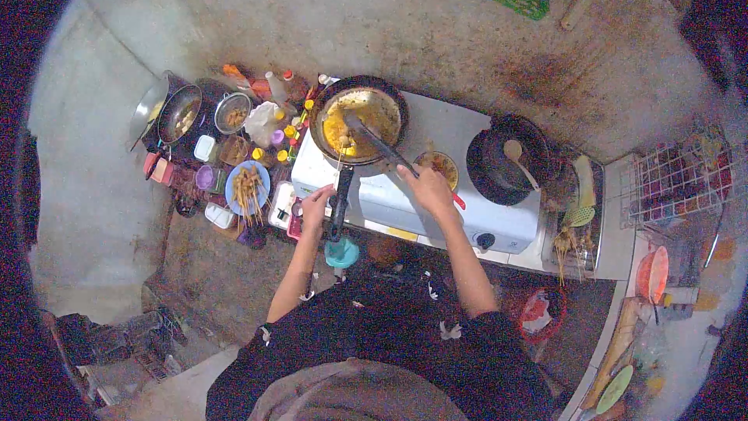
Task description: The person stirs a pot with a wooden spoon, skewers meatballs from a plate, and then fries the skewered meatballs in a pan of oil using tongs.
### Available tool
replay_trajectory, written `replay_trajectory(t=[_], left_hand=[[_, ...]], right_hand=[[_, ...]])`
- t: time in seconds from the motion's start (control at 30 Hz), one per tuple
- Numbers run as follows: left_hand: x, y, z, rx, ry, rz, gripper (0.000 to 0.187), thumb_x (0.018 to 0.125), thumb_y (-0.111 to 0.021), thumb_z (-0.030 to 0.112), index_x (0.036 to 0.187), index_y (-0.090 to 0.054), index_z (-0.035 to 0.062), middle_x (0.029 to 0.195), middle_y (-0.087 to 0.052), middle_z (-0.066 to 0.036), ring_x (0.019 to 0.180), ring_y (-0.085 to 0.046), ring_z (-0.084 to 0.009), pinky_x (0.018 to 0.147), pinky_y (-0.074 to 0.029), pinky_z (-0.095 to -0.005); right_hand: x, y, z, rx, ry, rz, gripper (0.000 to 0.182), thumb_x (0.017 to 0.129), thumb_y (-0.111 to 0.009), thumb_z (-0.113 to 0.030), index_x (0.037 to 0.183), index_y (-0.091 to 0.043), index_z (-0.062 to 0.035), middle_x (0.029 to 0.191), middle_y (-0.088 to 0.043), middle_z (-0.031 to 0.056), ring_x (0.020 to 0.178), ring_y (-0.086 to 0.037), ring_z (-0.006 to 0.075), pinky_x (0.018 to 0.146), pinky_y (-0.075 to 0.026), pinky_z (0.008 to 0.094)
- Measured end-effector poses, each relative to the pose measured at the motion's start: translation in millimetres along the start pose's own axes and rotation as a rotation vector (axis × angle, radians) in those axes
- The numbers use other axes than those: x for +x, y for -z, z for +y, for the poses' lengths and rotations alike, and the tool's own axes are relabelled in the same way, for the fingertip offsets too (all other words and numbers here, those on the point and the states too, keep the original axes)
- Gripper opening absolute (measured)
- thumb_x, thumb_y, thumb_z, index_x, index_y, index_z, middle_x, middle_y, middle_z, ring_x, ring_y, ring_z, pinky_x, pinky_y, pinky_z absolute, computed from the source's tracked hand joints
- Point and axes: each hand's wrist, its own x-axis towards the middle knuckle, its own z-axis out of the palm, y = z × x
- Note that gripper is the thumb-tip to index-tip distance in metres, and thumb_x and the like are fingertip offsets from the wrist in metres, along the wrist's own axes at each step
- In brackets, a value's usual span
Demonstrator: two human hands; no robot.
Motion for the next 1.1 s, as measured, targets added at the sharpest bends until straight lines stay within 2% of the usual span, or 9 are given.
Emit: replay_trajectory(t=[0.07,0.13,0.27,0.33,0.57,0.67,0.73,0.83,1.1], left_hand=[[1,0,0,0.006,0.042,0.010,0.022,0.073,-0.059,0.008,0.093,-0.062,-0.0020,0.083,-0.062,-0.005,0.074,-0.055,-0.0086,0.070,-0.040,-0.0196],[4,1,-6,-0.007,0.031,0.004,0.022,0.074,-0.059,0.008,0.093,-0.062,-0.0023,0.083,-0.062,-0.005,0.074,-0.055,-0.0088,0.071,-0.041,-0.0197],[5,2,-8,-0.001,0.014,0.006,0.023,0.074,-0.060,0.009,0.094,-0.062,-0.0027,0.084,-0.063,-0.006,0.076,-0.056,-0.0098,0.072,-0.041,-0.0202],[8,1,-8,-0.020,0.020,0.002,0.023,0.074,-0.060,0.009,0.094,-0.062,-0.0026,0.084,-0.063,-0.006,0.077,-0.056,-0.0099,0.073,-0.041,-0.0202],[3,-1,-1,0.006,0.046,0.011,0.023,0.074,-0.059,0.009,0.093,-0.062,-0.0022,0.084,-0.063,-0.006,0.077,-0.056,-0.0097,0.073,-0.041,-0.0204],[5,0,-6,0.003,0.051,0.013,0.022,0.074,-0.059,0.008,0.093,-0.062,-0.0022,0.083,-0.063,-0.005,0.076,-0.056,-0.0092,0.071,-0.040,-0.0204],[5,0,-9,-0.013,0.034,0.017,0.022,0.074,-0.059,0.008,0.092,-0.062,-0.0021,0.082,-0.063,-0.005,0.075,-0.055,-0.0088,0.070,-0.040,-0.0202],[7,-1,-10,-0.014,0.018,0.023,0.021,0.073,-0.059,0.008,0.091,-0.063,-0.0019,0.081,-0.063,-0.004,0.074,-0.055,-0.0083,0.069,-0.040,-0.0198],[6,0,-8,-0.032,0.022,0.005,0.022,0.073,-0.060,0.009,0.092,-0.063,-0.0019,0.081,-0.063,-0.004,0.074,-0.054,-0.0081,0.068,-0.040,-0.0194]], right_hand=[[2,-1,3,-0.048,0.030,0.008,0.053,0.082,-0.039,-0.051,0.084,-0.061,-0.0028,0.059,-0.053,0.0162,0.064,-0.055,0.0320,0.064,-0.041,0.0372],[-1,9,-6,0.045,-0.055,-0.118,0.053,0.082,-0.039,-0.051,0.087,-0.061,-0.0036,0.059,-0.053,0.0153,0.065,-0.055,0.0305,0.065,-0.041,0.0362],[-3,11,-6,-0.017,-0.031,-0.045,0.054,0.083,-0.038,-0.051,0.086,-0.061,-0.0030,0.058,-0.053,0.0137,0.064,-0.056,0.0275,0.064,-0.041,0.0351],[-6,20,-12,0.047,-0.126,-0.230,0.056,0.080,-0.039,-0.056,0.102,-0.059,-0.0091,0.093,-0.057,0.0245,0.093,-0.053,0.0374,0.083,-0.039,0.0417],[-4,21,-10,-0.033,-0.094,-0.172,0.056,0.080,-0.039,-0.055,0.099,-0.060,-0.0075,0.088,-0.059,0.0240,0.090,-0.055,0.0381,0.081,-0.039,0.0416],[-3,23,-13,0.106,-0.183,-0.306,0.056,0.080,-0.039,-0.056,0.098,-0.061,-0.0070,0.088,-0.058,0.0244,0.088,-0.055,0.0386,0.080,-0.040,0.0416],[-2,20,-10,-0.013,-0.122,-0.153,0.058,0.080,-0.038,-0.056,0.098,-0.061,-0.0067,0.087,-0.058,0.0250,0.088,-0.055,0.0390,0.080,-0.040,0.0415],[-3,21,-8,0.024,-0.109,-0.244,0.058,0.079,-0.038,-0.057,0.098,-0.061,-0.0069,0.089,-0.057,0.0258,0.090,-0.054,0.0389,0.081,-0.040,0.0416],[0,18,-3,0.032,-0.117,-0.199,0.058,0.080,-0.038,-0.057,0.097,-0.061,-0.0062,0.093,-0.057,0.0257,0.092,-0.053,0.0387,0.081,-0.039,0.0417]])
